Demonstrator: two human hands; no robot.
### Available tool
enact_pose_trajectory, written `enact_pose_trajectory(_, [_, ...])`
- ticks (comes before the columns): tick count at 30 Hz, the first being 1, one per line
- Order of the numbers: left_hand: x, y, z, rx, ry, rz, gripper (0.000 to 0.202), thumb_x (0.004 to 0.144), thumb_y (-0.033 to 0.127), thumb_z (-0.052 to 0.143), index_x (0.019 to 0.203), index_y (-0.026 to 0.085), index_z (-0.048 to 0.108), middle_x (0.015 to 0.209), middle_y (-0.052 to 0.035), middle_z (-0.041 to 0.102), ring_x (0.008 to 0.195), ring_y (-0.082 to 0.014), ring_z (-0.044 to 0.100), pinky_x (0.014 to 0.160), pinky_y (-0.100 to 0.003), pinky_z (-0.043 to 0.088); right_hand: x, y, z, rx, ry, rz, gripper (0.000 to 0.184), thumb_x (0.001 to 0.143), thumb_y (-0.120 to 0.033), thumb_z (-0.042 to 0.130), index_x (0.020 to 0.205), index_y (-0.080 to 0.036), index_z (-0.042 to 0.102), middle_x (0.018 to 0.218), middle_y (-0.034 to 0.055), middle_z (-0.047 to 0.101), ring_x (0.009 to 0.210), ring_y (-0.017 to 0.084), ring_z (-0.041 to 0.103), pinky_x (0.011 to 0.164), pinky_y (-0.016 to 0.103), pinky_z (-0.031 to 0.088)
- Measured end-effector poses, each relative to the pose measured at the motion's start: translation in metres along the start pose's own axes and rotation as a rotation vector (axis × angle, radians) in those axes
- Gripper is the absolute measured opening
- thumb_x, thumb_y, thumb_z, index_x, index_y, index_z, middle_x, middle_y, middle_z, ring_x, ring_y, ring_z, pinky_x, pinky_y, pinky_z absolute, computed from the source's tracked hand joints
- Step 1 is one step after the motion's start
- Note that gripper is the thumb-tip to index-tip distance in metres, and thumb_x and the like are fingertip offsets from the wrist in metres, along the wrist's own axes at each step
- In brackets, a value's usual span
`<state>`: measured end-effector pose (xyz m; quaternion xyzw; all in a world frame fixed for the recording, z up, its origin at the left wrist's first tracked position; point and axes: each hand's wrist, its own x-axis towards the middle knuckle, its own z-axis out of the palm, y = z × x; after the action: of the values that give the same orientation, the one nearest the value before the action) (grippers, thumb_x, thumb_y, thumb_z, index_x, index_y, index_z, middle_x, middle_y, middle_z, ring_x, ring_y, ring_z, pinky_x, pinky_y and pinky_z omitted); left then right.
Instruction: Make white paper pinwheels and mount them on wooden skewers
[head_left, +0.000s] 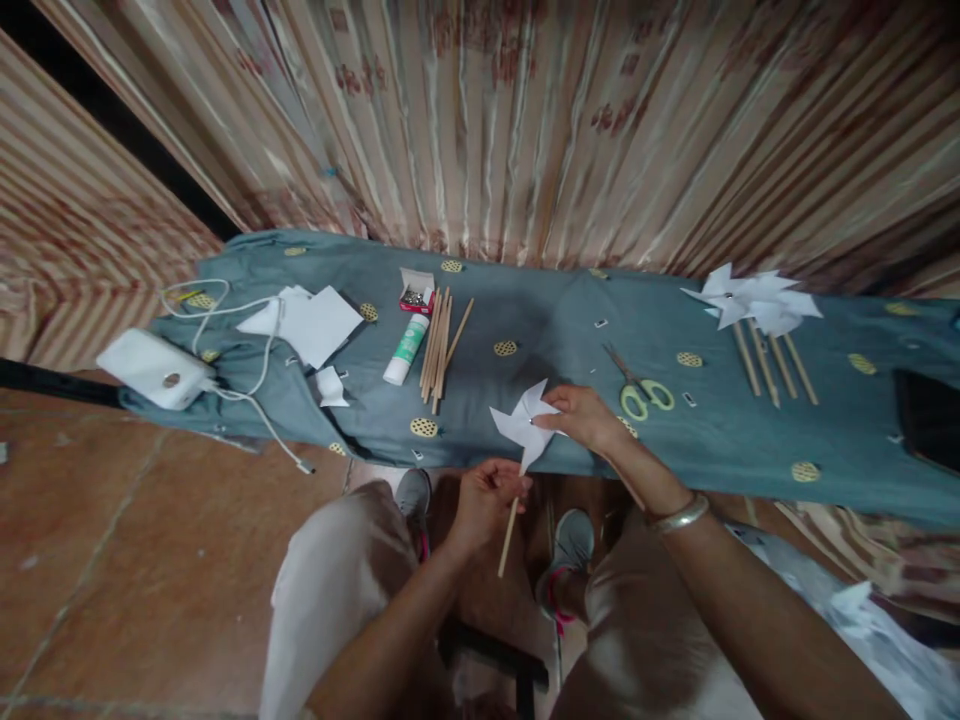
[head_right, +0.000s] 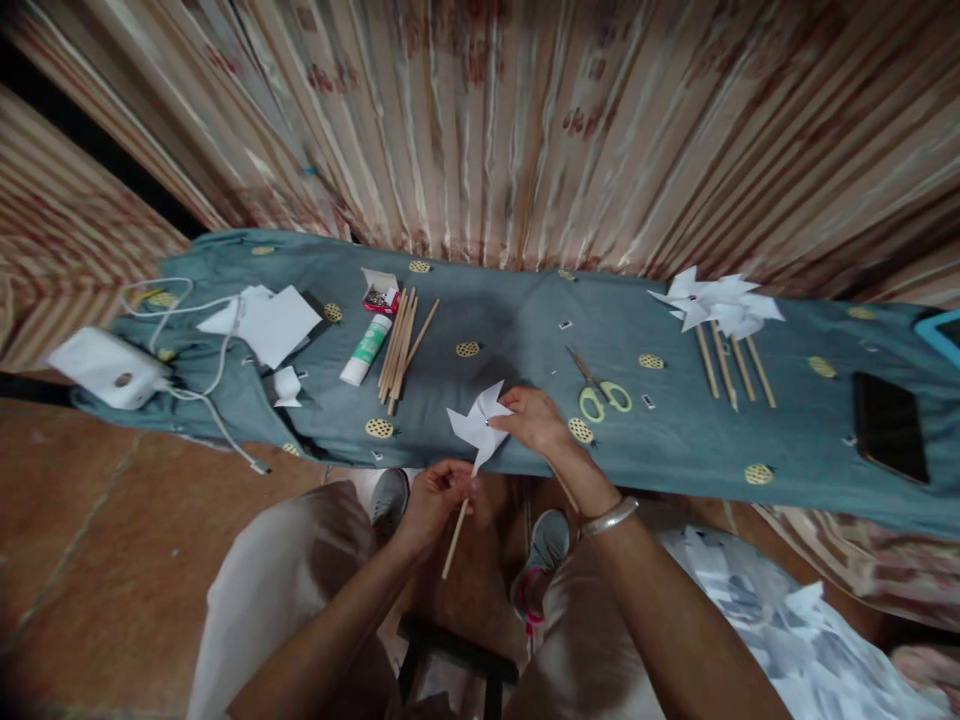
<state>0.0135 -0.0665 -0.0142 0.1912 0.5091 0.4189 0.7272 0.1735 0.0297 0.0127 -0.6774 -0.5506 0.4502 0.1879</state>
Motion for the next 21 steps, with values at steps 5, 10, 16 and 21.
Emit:
enact_pose_trajectory(5, [-0.002, 0.001, 0.000, -0.029, 0.001, -0.008, 0.052, 0.034, 0.039, 0.091, 0.067, 0.013, 0.061, 0.056, 0.0036, 0.059, 0.049, -0.0072, 0.051, 0.044, -0.019, 0.046, 0.008, -0.006, -0.002, -0.068, -0.006, 0.083, 0.020, 0.056, -0.019, 0.075, 0.073, -0.017, 0.064, 0.068, -0.0001, 0.070, 0.067, 0.017, 0.066, 0.057, 0.023, 0.048])
enact_pose_trajectory(10, [-0.009, 0.001, 0.001, -0.044, -0.067, -0.071, 0.054, 0.039, 0.049, 0.088, 0.072, 0.011, 0.067, 0.064, 0.0006, 0.062, 0.049, -0.0062, 0.053, 0.046, -0.019, 0.046, 0.012, -0.012, -0.003, -0.144, -0.002, 0.107, 0.021, 0.050, -0.020, 0.079, 0.065, -0.016, 0.065, 0.056, -0.0035, 0.061, 0.054, 0.012, 0.056, 0.048, 0.021, 0.040])
enact_pose_trajectory(16, [-0.019, 0.001, 0.003, 0.017, -0.129, -0.080, 0.051, 0.048, 0.052, 0.084, 0.075, 0.010, 0.071, 0.063, -0.0018, 0.062, 0.048, -0.0055, 0.051, 0.046, -0.018, 0.042, 0.010, -0.016, -0.005, -0.173, -0.035, 0.076, 0.015, 0.049, -0.020, 0.078, 0.060, -0.017, 0.067, 0.051, -0.0046, 0.058, 0.050, 0.010, 0.052, 0.045, 0.019, 0.037])
enact_pose_trajectory(21, [-0.023, 0.005, 0.004, 0.068, -0.122, -0.059, 0.046, 0.050, 0.049, 0.083, 0.069, 0.010, 0.070, 0.059, -0.0011, 0.060, 0.046, -0.0060, 0.049, 0.044, -0.019, 0.042, 0.006, -0.020, -0.005, -0.174, -0.059, 0.054, 0.015, 0.050, -0.021, 0.078, 0.060, -0.017, 0.068, 0.048, -0.0052, 0.055, 0.048, 0.009, 0.050, 0.044, 0.019, 0.036])
